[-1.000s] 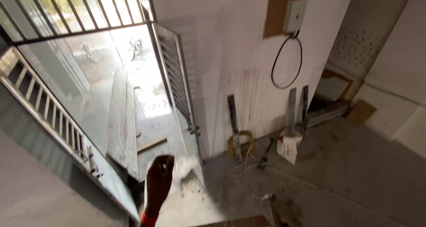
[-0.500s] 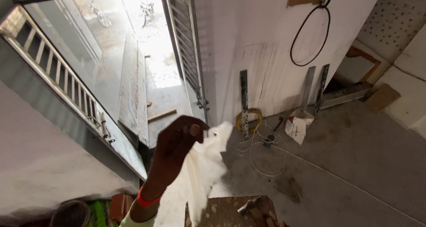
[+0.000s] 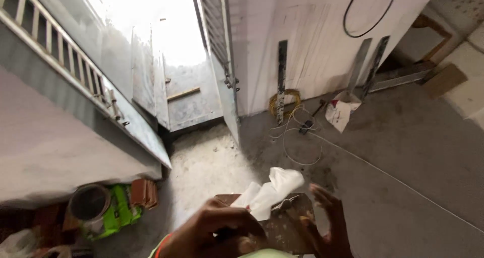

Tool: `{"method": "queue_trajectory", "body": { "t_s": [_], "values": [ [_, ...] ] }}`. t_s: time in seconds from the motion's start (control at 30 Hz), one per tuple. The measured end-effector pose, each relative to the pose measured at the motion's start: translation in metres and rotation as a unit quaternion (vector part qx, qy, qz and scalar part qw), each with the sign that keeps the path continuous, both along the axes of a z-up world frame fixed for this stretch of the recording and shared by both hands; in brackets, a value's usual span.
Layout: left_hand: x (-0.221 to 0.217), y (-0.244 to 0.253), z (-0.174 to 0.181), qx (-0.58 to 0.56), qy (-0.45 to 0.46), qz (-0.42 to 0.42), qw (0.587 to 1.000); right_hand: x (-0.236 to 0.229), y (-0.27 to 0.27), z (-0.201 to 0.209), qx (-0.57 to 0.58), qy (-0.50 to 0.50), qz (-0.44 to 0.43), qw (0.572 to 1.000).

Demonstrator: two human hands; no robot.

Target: The recorder is using a hammer to fix white electrical cable clips into a pre-marked line on a ceiling beam.

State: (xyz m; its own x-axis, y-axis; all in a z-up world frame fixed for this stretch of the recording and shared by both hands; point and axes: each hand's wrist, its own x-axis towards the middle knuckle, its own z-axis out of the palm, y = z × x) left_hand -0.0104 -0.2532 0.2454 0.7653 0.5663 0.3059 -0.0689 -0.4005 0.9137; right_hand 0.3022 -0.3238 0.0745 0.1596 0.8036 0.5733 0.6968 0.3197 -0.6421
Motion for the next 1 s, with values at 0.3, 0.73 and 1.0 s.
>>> {"method": "queue_trajectory", "body": {
  "t_s": [0.3, 0.73, 1.0],
  "values": [
    [-0.032, -0.032, -0.053, -0.039, -0.002, 0.078, 0.996, -0.016, 0.037, -0.046, -0.051, -0.263, 0.208, 0.941],
    [-0.030, -0.075, -0.047, -0.073, 0.133, 0.121, 0.981, -0.076, 0.028, -0.003, -0.360, -0.116, 0.472, 0.797],
    [-0.064, -0.094, -0.088, -0.114, 0.150, 0.234, 0.954, -0.058, 0.047, 0.034, -0.474, -0.306, 0.290, 0.773]
  ]
}}
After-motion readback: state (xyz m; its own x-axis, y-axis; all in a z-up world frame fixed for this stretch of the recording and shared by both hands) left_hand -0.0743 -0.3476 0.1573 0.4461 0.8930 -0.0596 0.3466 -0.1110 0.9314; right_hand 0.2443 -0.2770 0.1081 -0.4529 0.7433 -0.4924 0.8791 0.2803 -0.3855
